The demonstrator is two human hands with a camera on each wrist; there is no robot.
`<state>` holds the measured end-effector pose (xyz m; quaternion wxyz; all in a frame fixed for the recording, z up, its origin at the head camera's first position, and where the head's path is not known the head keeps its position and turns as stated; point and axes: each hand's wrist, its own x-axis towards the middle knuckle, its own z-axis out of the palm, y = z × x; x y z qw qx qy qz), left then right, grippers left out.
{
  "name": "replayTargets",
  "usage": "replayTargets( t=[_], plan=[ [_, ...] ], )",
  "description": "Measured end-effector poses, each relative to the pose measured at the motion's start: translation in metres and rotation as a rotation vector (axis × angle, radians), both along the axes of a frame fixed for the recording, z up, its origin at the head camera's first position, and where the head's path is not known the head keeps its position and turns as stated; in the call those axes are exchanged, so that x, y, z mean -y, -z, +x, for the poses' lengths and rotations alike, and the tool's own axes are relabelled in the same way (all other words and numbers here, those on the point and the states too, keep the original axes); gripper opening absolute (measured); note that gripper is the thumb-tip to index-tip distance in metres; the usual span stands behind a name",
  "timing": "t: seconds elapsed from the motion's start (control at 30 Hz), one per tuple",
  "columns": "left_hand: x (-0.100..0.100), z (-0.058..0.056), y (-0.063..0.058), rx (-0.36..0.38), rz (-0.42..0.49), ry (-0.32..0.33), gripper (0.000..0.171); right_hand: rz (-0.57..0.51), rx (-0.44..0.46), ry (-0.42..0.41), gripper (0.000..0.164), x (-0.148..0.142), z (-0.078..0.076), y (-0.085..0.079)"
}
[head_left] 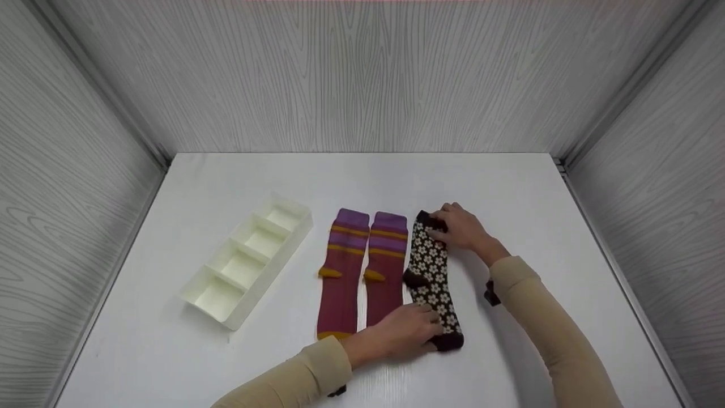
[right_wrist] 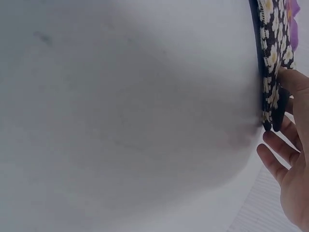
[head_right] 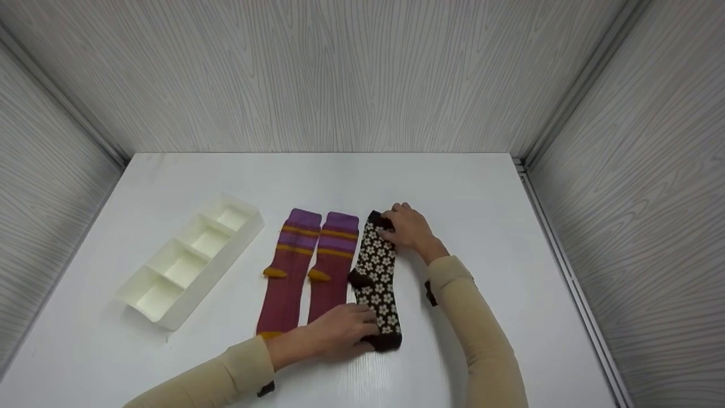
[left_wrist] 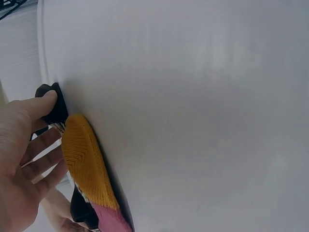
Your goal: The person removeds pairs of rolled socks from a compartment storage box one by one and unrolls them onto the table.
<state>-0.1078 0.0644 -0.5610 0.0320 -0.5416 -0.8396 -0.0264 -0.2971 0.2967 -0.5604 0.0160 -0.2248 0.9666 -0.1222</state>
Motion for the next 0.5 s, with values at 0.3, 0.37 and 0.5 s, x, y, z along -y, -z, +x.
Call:
replayTargets(
  t=[0.3, 0.37, 0.5],
  plan=[
    [0.0016, -0.0013, -0.0027, -0.035, 0.063, 0.011, 0.02, -0.04, -0.02, 0.017, 0.043, 0.0026, 0.0014, 0.0006],
    [0.0022, -0.001, -0.0029, -0.044, 0.064, 0.015, 0.021, -0.05, -0.032, 0.017, 0.039, 0.0032, 0.0021, 0.0015],
    [0.0035, 0.0004, -0.0029, -0.071, 0.073, 0.025, 0.02, -0.06, -0.051, 0.015, 0.031, 0.0036, 0.0035, 0.0026]
  ],
)
